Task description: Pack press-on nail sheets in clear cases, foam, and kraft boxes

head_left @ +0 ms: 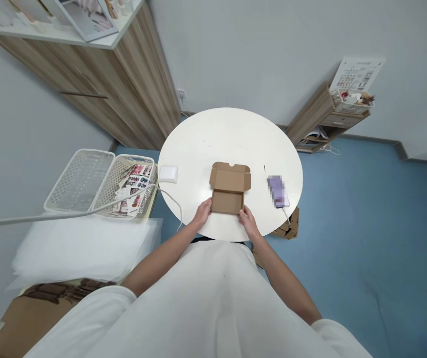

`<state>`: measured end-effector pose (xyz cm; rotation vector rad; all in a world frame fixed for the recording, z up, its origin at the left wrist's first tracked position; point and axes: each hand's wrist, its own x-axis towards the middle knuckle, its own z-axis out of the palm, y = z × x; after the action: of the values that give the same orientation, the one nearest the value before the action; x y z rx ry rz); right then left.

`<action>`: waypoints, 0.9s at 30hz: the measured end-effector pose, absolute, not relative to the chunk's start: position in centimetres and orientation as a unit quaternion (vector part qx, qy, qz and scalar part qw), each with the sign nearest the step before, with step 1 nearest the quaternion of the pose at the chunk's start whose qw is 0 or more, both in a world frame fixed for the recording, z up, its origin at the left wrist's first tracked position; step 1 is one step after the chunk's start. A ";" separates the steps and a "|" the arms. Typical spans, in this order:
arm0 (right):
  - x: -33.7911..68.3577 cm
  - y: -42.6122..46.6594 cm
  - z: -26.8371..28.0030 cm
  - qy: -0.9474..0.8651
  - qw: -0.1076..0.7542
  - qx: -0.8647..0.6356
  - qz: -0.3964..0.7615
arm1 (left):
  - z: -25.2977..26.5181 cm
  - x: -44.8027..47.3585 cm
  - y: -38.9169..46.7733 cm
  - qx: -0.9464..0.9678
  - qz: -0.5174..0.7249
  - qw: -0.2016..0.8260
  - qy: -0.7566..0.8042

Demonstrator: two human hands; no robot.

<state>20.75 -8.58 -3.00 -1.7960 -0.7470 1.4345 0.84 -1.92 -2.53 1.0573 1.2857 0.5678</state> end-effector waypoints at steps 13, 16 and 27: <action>23.0 -7.3 -5.0 -0.263 0.429 -0.646 0.575 | -3.1 3.4 -0.8 0.413 0.312 0.625 0.584; 23.0 -7.4 -5.1 -0.255 0.451 -0.632 0.576 | -3.3 3.5 -0.9 0.342 0.359 0.646 0.581; 23.5 -9.7 -5.6 -0.285 0.435 -0.716 0.467 | -3.7 1.4 -2.3 0.375 0.303 0.602 0.636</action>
<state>23.51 -9.65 -5.61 -1.7815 -0.7089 1.1616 1.41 -2.32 -3.73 0.8689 1.4737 0.7029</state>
